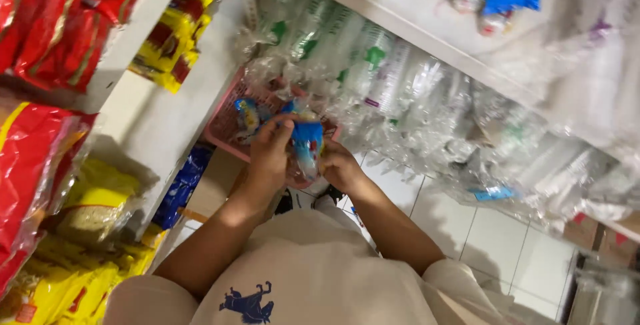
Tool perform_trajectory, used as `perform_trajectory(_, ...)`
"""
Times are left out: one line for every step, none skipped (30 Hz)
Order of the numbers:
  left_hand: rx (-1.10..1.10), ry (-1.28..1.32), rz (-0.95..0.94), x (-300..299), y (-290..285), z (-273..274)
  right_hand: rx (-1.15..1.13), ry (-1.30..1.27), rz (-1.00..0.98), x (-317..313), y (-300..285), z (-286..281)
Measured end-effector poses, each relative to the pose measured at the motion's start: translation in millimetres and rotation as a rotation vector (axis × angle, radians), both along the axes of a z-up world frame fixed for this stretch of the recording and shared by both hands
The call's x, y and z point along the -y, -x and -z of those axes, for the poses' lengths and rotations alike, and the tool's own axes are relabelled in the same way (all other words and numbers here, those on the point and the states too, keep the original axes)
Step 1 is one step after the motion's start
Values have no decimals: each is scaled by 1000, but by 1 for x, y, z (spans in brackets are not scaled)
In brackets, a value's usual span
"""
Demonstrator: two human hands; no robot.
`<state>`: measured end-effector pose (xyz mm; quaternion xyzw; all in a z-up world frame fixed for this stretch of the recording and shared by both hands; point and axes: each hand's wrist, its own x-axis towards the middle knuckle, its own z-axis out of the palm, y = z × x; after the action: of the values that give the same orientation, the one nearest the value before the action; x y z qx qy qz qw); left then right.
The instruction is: The person picks up blue and white snack packages from a pink basket by hand and arranges them on a shelf next to stacks of plastic cups.
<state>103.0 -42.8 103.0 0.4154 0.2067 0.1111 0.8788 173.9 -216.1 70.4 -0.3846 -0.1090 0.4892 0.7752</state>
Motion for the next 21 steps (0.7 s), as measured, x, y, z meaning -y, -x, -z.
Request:
perform_trajectory(58, -22, -15, 2, -9, -2, -14, 1, 12, 3, -4, -6)
perform_trajectory(117, -49, -42, 2, -19, -3, -28, -3, 11, 2, -9, -14)
perform_trajectory(177, -75, -69, 3, -25, -5, 78, 19, 83, 3, -12, -23)
perform_trajectory(178, -125, -81, 7, -28, -8, 184, 40, 149, 3, -15, -33)
perform_trajectory(178, -175, -94, 13, -31, -12, 290, 60, 215, 2, -18, -44)
perform_trajectory(179, -226, -106, 18, -35, -17, 534, 74, 311, 3, -19, -55)
perform_trajectory(189, -287, -92, 20, -38, -24, 778, 89, 408, 6, -19, -67)
perform_trajectory(197, -345, -77, 24, -38, -31, 1020, 107, 507, 9, -19, -76)
perform_trajectory(205, -404, -61, 27, -39, -39, 1022, 153, 558, 9, -20, -83)
perform_trajectory(217, -439, -57, 29, -38, -46, 1023, 200, 607, 9, -20, -88)
perform_trajectory(229, -474, -53, 30, -37, -52, 1022, 246, 655, 11, -21, -92)
perform_trajectory(243, -508, -46, 32, -38, -58, 939, 212, 664, 13, -25, -95)
perform_trajectory(251, -517, -38, 35, -39, -62, 856, 177, 671, 15, -28, -97)
perform_trajectory(259, -527, -30, 36, -39, -66, 774, 141, 677, 17, -32, -99)
perform_trajectory(267, -536, -23, 39, -40, -68, 797, 142, 699, 19, -34, -102)
perform_trajectory(282, -474, -8, 44, -40, -70, 817, 147, 723, 22, -35, -104)
perform_trajectory(297, -411, 6, 48, -40, -71, 837, 151, 746, 25, -37, -107)
perform_trajectory(311, -347, 22, 52, -42, -72, 935, 182, 766, 29, -38, -111)
perform_trajectory(335, -322, 67, 57, -46, -72, 1033, 215, 785, 33, -39, -116)
perform_trajectory(353, -298, 107, 62, -47, -71, 1127, 247, 797, 38, -39, -120)
perform_trajectory(371, -273, 147, 66, -49, -70, 1187, 241, 803, 42, -40, -124)
